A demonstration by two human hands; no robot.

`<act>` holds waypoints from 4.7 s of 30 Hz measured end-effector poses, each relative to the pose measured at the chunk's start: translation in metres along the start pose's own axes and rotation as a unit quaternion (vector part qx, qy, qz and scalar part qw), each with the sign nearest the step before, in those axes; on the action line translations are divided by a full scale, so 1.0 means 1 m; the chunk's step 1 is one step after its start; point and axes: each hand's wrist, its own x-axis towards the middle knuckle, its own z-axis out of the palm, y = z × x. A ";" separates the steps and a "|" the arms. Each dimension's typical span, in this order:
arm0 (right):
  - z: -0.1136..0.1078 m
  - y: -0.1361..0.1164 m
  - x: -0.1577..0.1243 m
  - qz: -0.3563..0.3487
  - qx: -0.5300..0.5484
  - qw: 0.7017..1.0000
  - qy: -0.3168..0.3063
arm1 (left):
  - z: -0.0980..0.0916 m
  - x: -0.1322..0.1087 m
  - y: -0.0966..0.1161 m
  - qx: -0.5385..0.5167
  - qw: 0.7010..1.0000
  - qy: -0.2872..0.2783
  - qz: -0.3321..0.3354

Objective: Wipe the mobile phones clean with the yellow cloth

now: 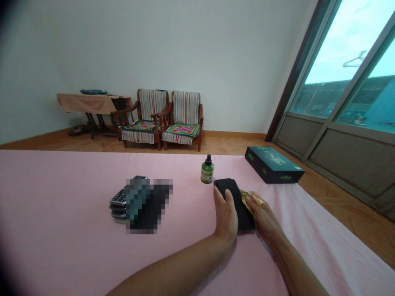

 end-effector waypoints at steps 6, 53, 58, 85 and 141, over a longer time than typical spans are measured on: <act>-0.003 0.000 0.004 -0.011 -0.022 1.000 0.005 | -0.004 0.001 -0.002 -0.014 1.000 0.006 0.020; 0.167 0.047 -0.036 0.020 -0.092 0.984 -0.153 | -0.279 -0.084 -0.056 0.456 0.844 -0.016 0.284; 0.154 0.053 -0.029 0.009 -0.056 0.994 -0.095 | -0.268 -0.078 -0.050 0.450 0.851 -0.043 0.267; 0.138 0.056 -0.024 0.009 0.000 1.000 -0.022 | -0.213 -0.071 -0.011 0.492 0.815 -0.151 0.268; 0.161 0.062 0.008 -0.334 -0.464 0.790 -0.222 | -0.247 -0.080 -0.035 0.353 0.822 -0.207 0.396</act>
